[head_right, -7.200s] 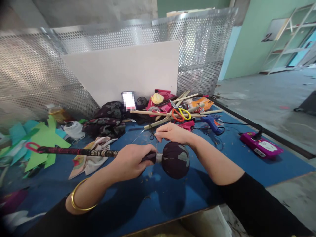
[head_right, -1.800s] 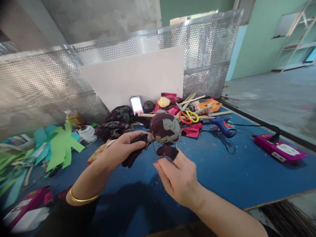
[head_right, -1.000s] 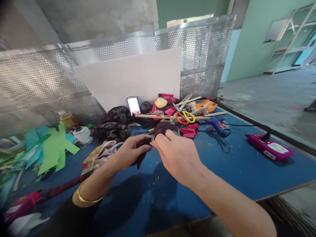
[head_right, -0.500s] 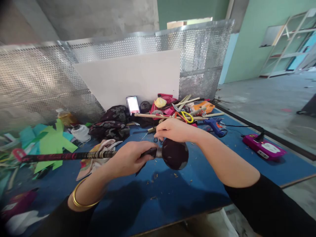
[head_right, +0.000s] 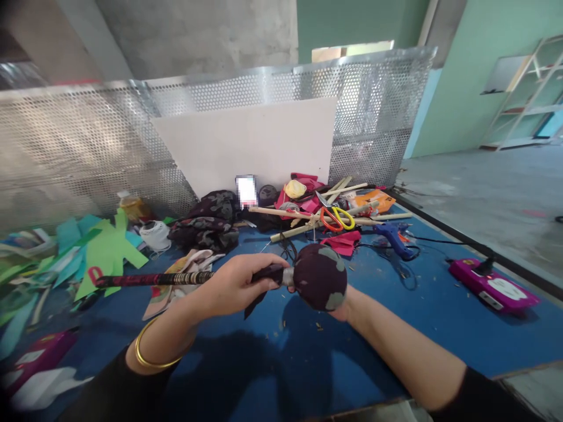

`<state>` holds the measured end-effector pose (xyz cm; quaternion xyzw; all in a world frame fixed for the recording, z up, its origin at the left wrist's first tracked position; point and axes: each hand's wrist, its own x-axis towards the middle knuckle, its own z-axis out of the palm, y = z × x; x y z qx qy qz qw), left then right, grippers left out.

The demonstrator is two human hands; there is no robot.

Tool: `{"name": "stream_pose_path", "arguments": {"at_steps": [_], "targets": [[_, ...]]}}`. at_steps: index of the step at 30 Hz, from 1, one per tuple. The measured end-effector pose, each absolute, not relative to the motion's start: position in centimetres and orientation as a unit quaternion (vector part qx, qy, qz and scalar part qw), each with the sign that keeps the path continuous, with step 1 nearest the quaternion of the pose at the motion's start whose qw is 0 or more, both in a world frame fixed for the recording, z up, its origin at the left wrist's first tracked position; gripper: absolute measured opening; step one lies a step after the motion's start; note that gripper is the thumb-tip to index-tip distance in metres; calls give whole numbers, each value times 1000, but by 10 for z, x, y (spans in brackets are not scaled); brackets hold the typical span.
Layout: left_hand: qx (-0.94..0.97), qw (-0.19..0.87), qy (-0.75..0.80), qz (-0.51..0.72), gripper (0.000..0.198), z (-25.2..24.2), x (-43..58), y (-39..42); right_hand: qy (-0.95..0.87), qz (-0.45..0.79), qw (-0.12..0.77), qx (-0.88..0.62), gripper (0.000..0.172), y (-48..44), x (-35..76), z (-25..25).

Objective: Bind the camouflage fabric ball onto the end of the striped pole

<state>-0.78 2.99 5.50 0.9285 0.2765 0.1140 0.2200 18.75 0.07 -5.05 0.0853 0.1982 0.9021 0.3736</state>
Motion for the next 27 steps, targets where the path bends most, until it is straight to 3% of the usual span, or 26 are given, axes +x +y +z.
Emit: {"name": "stream_pose_path", "arguments": {"at_steps": [1, 3, 6, 8, 9, 12, 16, 20, 27], "targets": [[923, 224, 288, 123, 29, 54, -8, 31, 179, 902, 390, 59, 38, -12, 184, -51], [907, 230, 323, 143, 29, 52, -7, 34, -50, 838, 517, -169, 32, -36, 176, -51], [878, 226, 389, 162, 30, 44, -4, 38, -428, 468, 602, -486, 24, -64, 167, -46], [869, 210, 417, 163, 31, 38, -1, 38, -556, 259, 586, -529, 22, -71, 164, -40], [871, 202, 419, 159, 31, 35, 1, 38, -597, 212, 575, -518, 21, -70, 162, -36], [884, 196, 404, 131, 31, 28, 4, 34, -617, 296, 572, -452, 26, -59, 157, -25], [879, 178, 419, 143, 31, 23, 7, 30, -423, 507, 646, -384, 33, -45, 147, -20], [873, 168, 432, 149, 31, 14, 13, 26, -332, 489, 682, -431, 35, -53, 136, -29], [875, 128, 442, 151, 31, -1, 20, 24, -359, 425, 672, -489, 35, -59, 125, -40]]}}
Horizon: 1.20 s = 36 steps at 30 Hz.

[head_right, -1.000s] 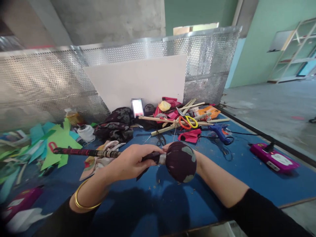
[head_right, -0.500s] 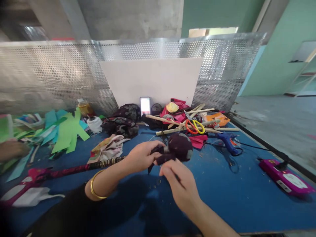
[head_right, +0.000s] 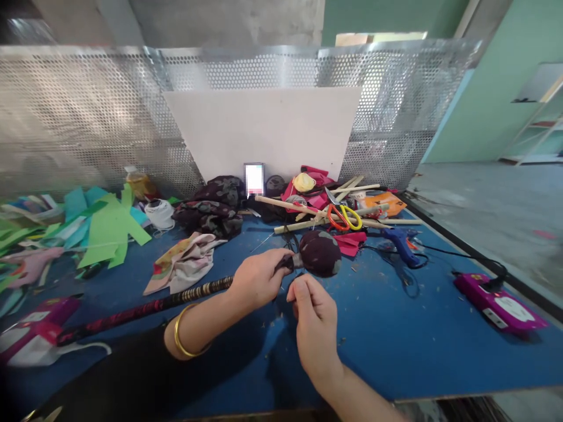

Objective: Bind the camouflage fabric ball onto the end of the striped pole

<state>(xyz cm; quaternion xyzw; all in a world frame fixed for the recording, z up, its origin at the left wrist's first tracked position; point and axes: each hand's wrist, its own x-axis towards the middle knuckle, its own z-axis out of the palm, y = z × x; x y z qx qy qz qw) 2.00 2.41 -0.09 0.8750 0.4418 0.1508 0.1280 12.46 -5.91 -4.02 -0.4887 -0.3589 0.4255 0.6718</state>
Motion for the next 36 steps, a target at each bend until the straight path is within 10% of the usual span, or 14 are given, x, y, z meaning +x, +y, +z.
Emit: {"name": "stream_pose_path", "arguments": {"at_steps": [15, 29, 36], "targets": [[876, 32, 428, 222, 31, 4, 24, 8, 19, 615, 733, -289, 40, -36, 141, -13], [798, 284, 467, 254, 35, 0, 29, 24, 22, 609, 729, -312, 47, -33, 145, -37], [864, 98, 469, 154, 43, -2, 35, 7, 44, 606, 723, -329, 45, -35, 144, -38]]}}
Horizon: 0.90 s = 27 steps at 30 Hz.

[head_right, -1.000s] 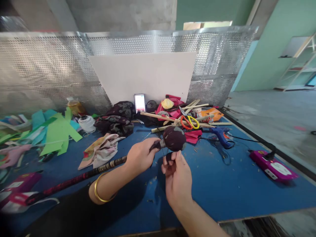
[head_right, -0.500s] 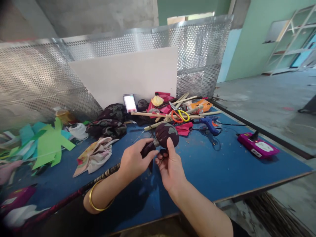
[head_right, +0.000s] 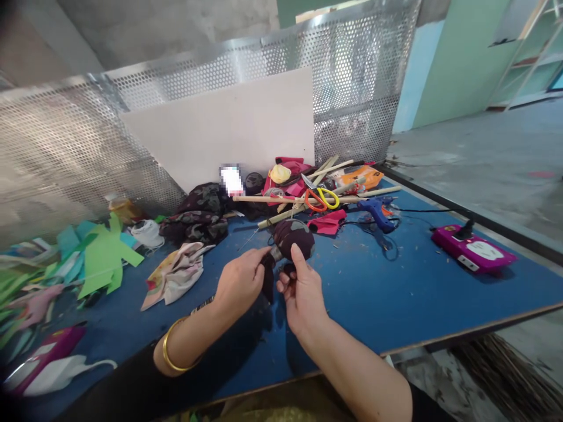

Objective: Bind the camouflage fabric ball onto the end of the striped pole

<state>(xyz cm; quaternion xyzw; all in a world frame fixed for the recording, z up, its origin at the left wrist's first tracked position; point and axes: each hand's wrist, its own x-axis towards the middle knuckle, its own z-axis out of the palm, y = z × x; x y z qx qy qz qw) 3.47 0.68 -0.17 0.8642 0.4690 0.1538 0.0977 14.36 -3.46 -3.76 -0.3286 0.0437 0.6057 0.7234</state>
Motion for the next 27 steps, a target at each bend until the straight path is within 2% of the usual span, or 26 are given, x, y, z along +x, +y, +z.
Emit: {"name": "stream_pose_path", "arguments": {"at_steps": [5, 8, 14, 19, 23, 25, 27], "targets": [[857, 66, 494, 133, 32, 3, 40, -1, 35, 601, 722, -341, 44, -36, 142, -37], [846, 50, 523, 93, 33, 5, 41, 2, 16, 595, 731, -333, 45, -37, 140, -36], [878, 78, 470, 31, 12, 6, 35, 10, 0, 595, 725, -346, 44, -39, 139, -36], [868, 141, 471, 66, 14, 15, 29, 14, -26, 593, 723, -353, 46, -40, 139, -33], [851, 262, 446, 86, 15, 16, 25, 18, -37, 597, 723, -345, 44, -41, 140, -33], [841, 306, 432, 114, 22, 14, 25, 17, -42, 598, 729, -329, 43, -41, 140, -33], [835, 291, 442, 150, 35, 12, 26, 12, -42, 602, 735, -309, 41, -41, 140, -33]]}}
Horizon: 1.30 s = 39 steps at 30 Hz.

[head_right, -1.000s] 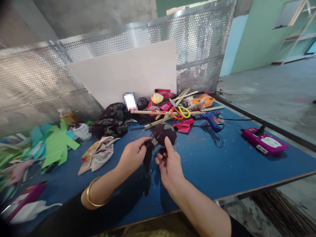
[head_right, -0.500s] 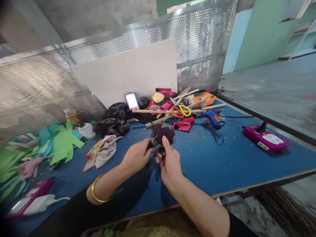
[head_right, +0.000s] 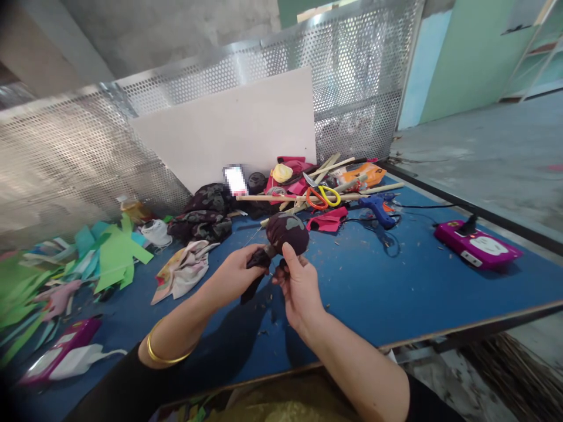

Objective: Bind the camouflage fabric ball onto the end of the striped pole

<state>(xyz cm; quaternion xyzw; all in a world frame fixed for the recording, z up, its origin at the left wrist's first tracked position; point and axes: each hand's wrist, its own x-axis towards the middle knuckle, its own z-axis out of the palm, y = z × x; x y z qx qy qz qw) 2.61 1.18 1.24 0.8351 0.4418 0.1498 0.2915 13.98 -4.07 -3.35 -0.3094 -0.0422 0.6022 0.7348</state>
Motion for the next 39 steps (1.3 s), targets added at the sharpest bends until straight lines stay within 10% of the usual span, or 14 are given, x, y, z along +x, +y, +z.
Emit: {"name": "stream_pose_path", "arguments": {"at_steps": [8, 12, 20, 39], "targets": [[839, 102, 514, 148, 67, 9, 36, -19, -15, 576, 760, -301, 38, -36, 133, -34], [813, 316, 450, 191, 35, 18, 33, -13, -37, 564, 762, -316, 37, -37, 133, -35], [682, 527, 474, 180, 32, 16, 33, 7, -54, 563, 758, -325, 37, -39, 133, -35], [697, 547, 459, 69, 11, 13, 17, 16, -87, 584, 734, -335, 36, -39, 132, -38]]}}
